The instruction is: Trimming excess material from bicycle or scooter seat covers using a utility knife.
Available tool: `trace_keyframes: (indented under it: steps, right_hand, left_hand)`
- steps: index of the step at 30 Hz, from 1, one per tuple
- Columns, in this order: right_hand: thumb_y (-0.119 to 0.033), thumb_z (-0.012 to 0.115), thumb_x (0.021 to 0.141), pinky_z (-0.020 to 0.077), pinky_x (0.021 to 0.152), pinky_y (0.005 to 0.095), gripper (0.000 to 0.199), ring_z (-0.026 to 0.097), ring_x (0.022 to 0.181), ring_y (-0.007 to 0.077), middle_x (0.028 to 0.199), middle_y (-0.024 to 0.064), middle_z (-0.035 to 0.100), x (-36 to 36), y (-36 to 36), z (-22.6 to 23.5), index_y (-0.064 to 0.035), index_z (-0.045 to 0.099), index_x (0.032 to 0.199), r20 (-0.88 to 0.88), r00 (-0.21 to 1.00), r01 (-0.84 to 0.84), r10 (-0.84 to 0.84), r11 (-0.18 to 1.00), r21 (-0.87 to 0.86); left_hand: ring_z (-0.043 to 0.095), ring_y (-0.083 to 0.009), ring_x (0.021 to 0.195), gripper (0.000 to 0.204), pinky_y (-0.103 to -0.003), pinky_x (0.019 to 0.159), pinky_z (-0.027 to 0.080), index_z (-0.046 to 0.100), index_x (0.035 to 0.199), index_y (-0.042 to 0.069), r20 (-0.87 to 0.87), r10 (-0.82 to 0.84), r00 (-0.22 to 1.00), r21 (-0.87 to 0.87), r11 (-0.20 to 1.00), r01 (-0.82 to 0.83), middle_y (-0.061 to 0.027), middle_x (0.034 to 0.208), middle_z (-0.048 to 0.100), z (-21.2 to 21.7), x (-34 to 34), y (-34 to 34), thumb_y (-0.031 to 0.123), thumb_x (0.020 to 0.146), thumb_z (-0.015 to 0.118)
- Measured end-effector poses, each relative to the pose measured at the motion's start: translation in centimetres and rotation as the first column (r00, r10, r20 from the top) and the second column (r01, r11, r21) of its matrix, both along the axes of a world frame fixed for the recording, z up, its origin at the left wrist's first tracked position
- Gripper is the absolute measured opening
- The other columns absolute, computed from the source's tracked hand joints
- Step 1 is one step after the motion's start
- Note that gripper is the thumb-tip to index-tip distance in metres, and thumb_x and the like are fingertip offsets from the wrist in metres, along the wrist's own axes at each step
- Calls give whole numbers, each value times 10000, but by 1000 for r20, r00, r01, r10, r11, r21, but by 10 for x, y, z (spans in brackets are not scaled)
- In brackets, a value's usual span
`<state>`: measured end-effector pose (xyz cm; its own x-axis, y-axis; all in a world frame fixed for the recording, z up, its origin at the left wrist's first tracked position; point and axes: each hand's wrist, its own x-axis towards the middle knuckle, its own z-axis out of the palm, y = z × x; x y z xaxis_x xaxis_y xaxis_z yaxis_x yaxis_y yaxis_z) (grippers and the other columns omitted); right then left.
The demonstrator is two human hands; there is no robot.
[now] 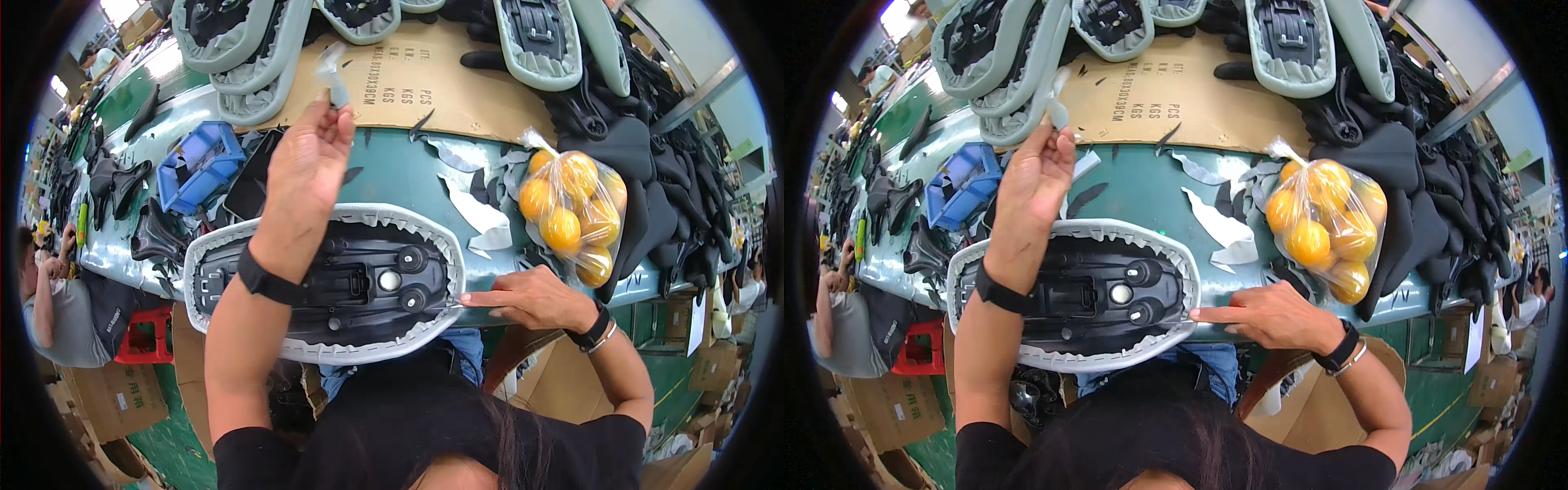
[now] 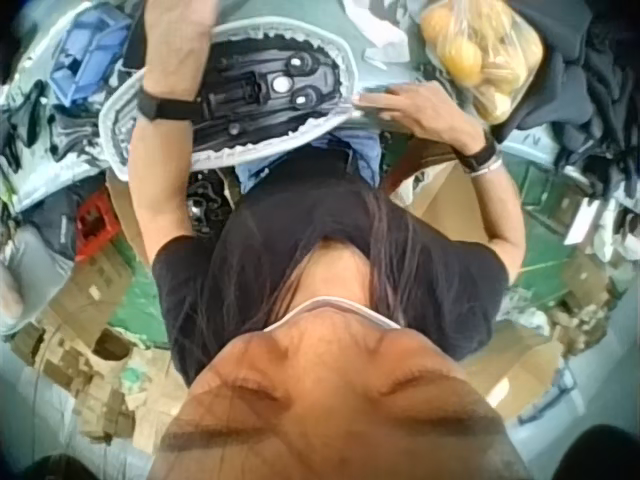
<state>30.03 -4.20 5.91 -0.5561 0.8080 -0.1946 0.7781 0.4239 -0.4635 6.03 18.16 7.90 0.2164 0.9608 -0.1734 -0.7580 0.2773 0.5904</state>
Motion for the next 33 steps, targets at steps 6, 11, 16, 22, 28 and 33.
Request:
trace_keyframes:
  steps: [6,11,16,22,28,33]
  right_hand:
    - [-181,725,799,459,619,279,405,564,736,116,836,45,581,-16,14,-30,-21,510,1101,-476,656,612,-585,782,-117]
    - [-173,743,754,450,792,268,542,554,893,127,966,73,582,-45,22,-59,21,477,1184,-497,427,588,-755,650,-482]
    - [-80,693,742,450,769,243,532,536,863,104,967,24,553,-50,17,-36,5,477,1220,-576,140,310,-806,588,-747]
    - [-86,682,710,423,809,265,742,466,981,138,1116,24,505,-46,-26,-45,-10,372,1380,-712,401,542,-577,776,-323]
    - [11,635,698,476,732,257,523,544,819,90,959,-13,524,-21,-108,-39,-86,462,1182,-718,-444,499,-536,517,-695]
    - [-167,618,826,489,663,289,150,583,732,136,797,8,594,40,-229,-167,-73,602,943,-591,-796,603,130,258,-755]
  left_hand:
    - [591,-133,843,190,-273,802,497,595,1051,29,-209,133,969,531,847,-2,-59,938,630,58,-66,-41,171,925,599]
    - [533,-226,1058,283,-352,988,427,499,1122,-20,-112,878,465,654,417,-632,-130,1077,567,51,-202,-89,209,958,533]
    - [524,-215,1060,347,-341,940,414,447,1232,64,-324,870,371,297,466,-834,-76,1162,531,-60,-223,-151,229,944,552]
    - [527,-203,1086,425,-351,976,407,498,1239,-85,-727,494,476,464,865,-190,-163,1195,552,-85,-182,-193,44,836,546]
    - [522,-267,1160,726,-373,981,402,410,1317,-83,-580,664,472,762,647,27,-234,1274,518,-4,-109,-177,348,789,660]
    - [602,-239,991,333,-392,820,520,495,1186,-20,-218,-415,883,686,579,441,-156,1145,568,49,21,-195,228,966,470]
